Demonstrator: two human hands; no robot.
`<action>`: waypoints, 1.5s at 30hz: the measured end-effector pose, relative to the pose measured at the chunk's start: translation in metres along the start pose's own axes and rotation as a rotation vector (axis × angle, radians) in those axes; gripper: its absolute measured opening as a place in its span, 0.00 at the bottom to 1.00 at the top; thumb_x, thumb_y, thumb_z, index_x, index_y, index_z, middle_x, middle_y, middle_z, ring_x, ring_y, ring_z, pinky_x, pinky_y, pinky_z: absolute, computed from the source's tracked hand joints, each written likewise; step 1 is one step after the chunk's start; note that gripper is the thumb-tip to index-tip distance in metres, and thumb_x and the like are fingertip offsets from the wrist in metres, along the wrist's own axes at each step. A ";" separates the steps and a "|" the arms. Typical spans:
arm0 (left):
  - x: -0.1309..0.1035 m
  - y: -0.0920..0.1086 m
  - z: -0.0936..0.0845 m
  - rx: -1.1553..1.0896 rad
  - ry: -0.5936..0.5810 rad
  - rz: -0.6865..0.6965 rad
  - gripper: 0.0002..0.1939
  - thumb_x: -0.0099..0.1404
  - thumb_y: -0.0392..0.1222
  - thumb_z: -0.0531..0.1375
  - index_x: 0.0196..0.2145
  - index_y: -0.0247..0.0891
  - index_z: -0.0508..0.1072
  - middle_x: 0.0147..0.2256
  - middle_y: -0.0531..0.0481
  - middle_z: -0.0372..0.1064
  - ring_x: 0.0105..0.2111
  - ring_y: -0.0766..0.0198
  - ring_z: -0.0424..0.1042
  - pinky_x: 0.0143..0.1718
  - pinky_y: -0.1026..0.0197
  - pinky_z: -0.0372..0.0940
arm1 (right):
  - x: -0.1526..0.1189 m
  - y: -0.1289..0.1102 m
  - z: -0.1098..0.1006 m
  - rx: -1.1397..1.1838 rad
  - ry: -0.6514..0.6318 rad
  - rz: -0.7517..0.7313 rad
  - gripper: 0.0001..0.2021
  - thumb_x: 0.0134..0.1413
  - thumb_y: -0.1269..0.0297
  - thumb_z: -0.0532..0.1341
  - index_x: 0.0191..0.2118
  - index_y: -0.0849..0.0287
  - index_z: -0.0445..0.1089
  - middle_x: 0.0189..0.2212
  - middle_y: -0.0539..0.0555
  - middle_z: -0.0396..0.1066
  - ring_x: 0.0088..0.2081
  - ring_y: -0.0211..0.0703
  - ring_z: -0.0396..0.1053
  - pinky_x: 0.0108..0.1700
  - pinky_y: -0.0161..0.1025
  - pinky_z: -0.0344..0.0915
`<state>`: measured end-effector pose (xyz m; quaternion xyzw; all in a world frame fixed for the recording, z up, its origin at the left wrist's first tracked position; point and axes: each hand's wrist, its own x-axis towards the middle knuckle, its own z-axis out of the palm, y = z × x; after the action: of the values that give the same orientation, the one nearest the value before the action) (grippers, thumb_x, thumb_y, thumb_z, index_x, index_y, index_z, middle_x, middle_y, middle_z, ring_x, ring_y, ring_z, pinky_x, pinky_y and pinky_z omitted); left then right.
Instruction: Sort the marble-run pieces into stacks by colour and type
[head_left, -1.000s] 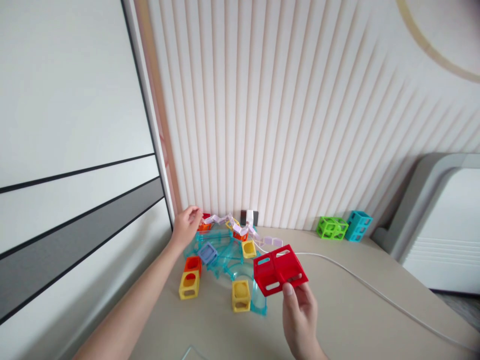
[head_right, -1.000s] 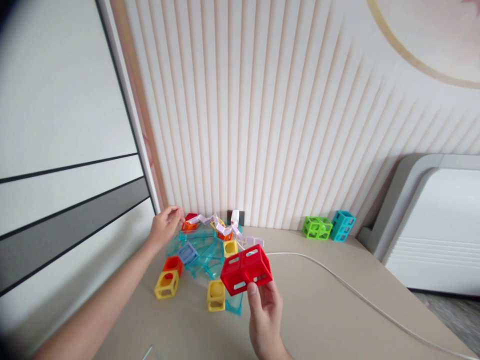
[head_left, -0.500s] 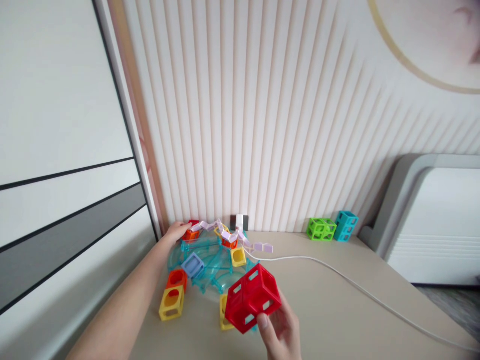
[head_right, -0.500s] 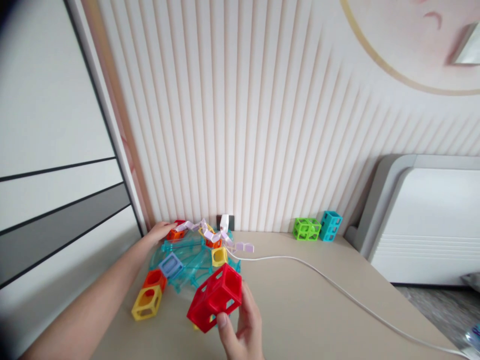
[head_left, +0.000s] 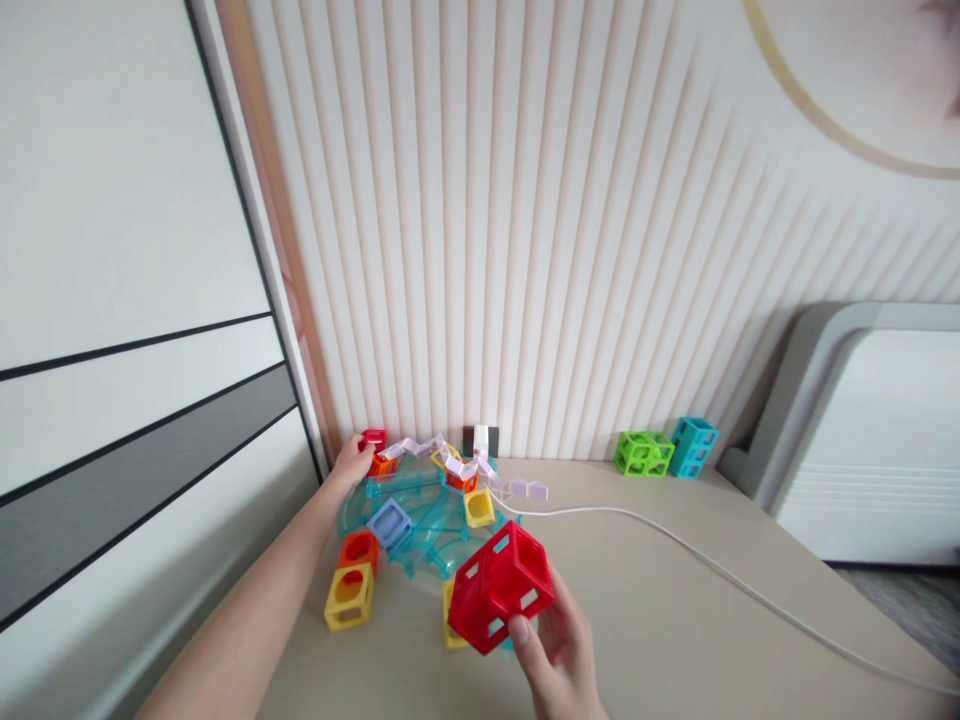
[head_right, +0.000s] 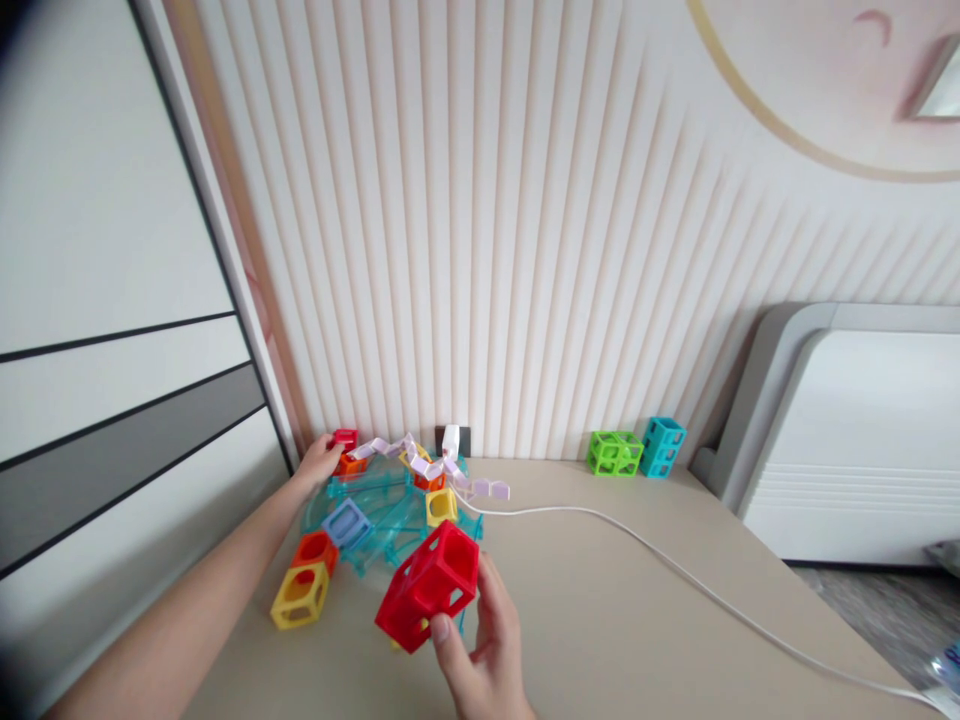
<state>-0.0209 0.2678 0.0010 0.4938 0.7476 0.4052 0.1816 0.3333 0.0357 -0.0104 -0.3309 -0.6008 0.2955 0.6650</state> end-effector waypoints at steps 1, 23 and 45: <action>-0.001 0.001 -0.001 -0.002 0.000 0.015 0.18 0.71 0.45 0.61 0.55 0.37 0.70 0.53 0.42 0.70 0.48 0.54 0.74 0.47 0.46 0.72 | 0.000 0.001 0.000 -0.003 0.006 0.003 0.27 0.59 0.55 0.67 0.63 0.48 0.66 0.59 0.61 0.71 0.58 0.63 0.70 0.55 0.59 0.70; -0.068 0.055 -0.025 -0.480 0.302 0.353 0.07 0.61 0.42 0.57 0.37 0.38 0.69 0.33 0.49 0.71 0.37 0.56 0.72 0.44 0.55 0.67 | 0.010 -0.011 0.007 0.051 -0.017 0.209 0.26 0.58 0.52 0.67 0.60 0.52 0.70 0.60 0.60 0.71 0.61 0.61 0.67 0.61 0.55 0.65; -0.245 0.110 -0.025 -0.831 -0.504 0.307 0.23 0.66 0.52 0.64 0.54 0.45 0.62 0.41 0.49 0.73 0.36 0.60 0.74 0.36 0.62 0.68 | 0.053 -0.010 0.001 0.387 0.353 0.406 0.18 0.54 0.45 0.67 0.37 0.57 0.77 0.33 0.53 0.79 0.37 0.46 0.74 0.40 0.39 0.71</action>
<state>0.1364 0.0604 0.0706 0.5662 0.3751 0.5589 0.4758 0.3374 0.0715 0.0291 -0.3577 -0.3309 0.4688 0.7368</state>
